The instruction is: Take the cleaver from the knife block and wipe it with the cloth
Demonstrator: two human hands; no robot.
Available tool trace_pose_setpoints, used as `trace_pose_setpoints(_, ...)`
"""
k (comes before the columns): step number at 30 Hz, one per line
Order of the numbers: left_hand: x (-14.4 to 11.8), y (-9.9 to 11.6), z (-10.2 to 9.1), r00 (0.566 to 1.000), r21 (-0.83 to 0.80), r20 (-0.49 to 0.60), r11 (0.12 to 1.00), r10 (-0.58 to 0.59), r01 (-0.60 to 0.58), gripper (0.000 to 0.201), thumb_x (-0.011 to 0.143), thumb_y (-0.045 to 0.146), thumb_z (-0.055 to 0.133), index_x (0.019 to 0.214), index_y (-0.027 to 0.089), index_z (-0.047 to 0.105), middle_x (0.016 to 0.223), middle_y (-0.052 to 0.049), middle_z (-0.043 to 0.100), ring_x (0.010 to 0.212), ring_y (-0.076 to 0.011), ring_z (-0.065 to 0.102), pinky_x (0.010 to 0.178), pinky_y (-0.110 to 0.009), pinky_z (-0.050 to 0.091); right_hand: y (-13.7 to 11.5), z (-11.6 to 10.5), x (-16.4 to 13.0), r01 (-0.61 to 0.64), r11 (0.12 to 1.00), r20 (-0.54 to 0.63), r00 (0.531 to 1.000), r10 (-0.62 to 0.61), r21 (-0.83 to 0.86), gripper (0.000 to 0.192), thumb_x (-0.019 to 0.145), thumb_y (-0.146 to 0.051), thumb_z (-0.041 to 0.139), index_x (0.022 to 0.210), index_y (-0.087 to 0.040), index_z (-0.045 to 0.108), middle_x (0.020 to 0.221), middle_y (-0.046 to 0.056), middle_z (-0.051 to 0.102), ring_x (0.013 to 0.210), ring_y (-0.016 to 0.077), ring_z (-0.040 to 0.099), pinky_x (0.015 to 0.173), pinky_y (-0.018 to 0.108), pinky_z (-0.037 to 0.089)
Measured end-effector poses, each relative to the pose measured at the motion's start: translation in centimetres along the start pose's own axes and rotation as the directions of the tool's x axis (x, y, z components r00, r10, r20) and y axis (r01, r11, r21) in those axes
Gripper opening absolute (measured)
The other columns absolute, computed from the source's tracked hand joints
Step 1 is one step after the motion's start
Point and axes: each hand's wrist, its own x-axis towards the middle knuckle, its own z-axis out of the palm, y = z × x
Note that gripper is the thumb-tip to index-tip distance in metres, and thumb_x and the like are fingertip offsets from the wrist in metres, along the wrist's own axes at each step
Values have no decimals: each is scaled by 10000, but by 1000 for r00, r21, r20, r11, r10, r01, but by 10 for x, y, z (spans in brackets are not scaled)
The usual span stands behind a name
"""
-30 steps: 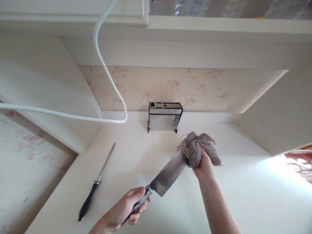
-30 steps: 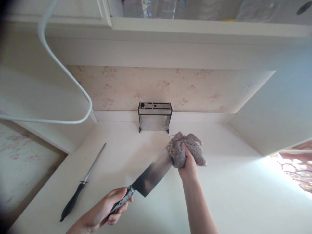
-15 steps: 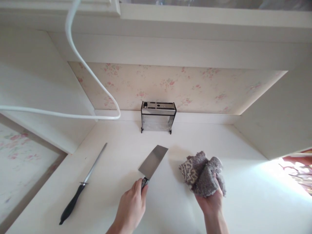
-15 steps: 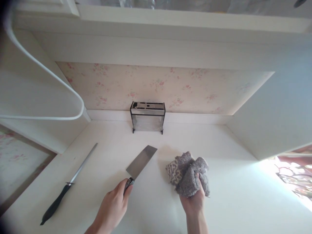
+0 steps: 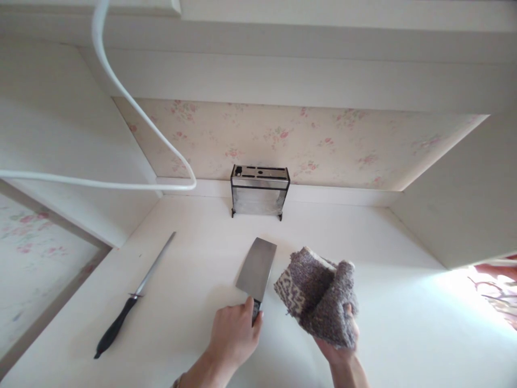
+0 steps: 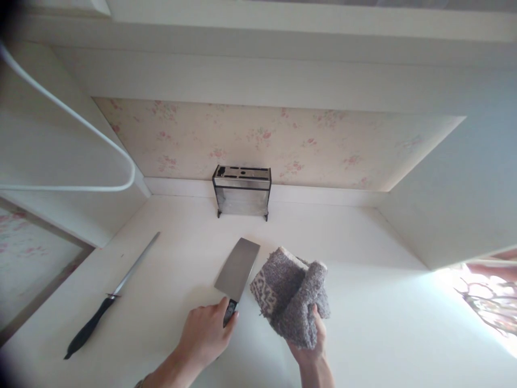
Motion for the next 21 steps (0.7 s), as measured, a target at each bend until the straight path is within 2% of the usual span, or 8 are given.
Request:
trace_pose_setpoints(4,7,18,6,997,-32,26,997,66,-65,387,897,440,324,992,180,595,819,-104,699,765,-254,660,678,-330,447,-1,-11,-6,-30,999,-32,999,29,-36,317,650,-526,716,789,-241,722,784,46,732,679,220,694,730,395,569)
trace_pose_setpoints(8,11,30,20,992,-108,-11,986,123,-124,441,906,429,315,1087,129,583,857,-150,688,794,-278,646,684,-347,437,-6,-16,-12,6,995,-126,992,-18,-99,331,630,-553,706,733,-238,714,706,42,722,606,207,682,660,370,581)
trace_pose_setpoints(11,10,28,20,987,-222,-50,962,153,-161,447,919,441,293,1056,141,595,851,-135,684,771,-259,637,677,-338,420,-19,-5,-17,49,982,-121,990,-72,-185,296,640,-517,702,736,-238,713,681,36,714,575,195,670,679,366,579)
trace_pose_setpoints(14,6,15,5,986,-416,-100,894,137,-166,450,930,460,277,840,183,620,718,-66,655,678,-201,611,656,-308,399,-33,22,-22,92,955,-68,991,-115,-282,267,611,-445,726,753,-219,714,699,42,709,630,209,676,717,375,569)
trace_pose_setpoints(16,5,3,-9,988,-624,-118,766,101,-153,449,923,482,303,754,180,590,651,-35,612,632,-169,579,624,-283,397,-37,46,-25,81,924,-18,995,-94,-373,272,594,-424,738,743,-198,705,743,57,711,710,239,679,744,398,558)
trace_pose_setpoints(18,6,-9,-20,990,-844,-121,516,78,-144,388,901,493,373,823,172,576,718,-32,615,659,-154,572,609,-262,420,-32,75,-28,60,846,43,998,-44,-530,291,615,-409,741,778,-172,696,834,73,711,817,266,668,795,414,536)
trace_pose_setpoints(20,8,-21,-23,990,-962,-131,234,56,-141,358,871,485,448,1000,170,557,891,-53,640,779,-162,594,678,-272,464,-17,106,-32,61,693,112,993,29,-718,321,681,-397,715,881,-149,682,931,88,698,908,274,642,845,418,510)
trace_pose_setpoints(21,9,-26,-22,990,-981,-137,135,35,-141,387,859,488,468,1069,171,542,966,-65,641,847,-174,598,734,-292,476,-8,122,-35,81,597,149,987,65,-798,340,724,-398,685,949,-144,667,971,93,688,946,273,627,867,420,496)
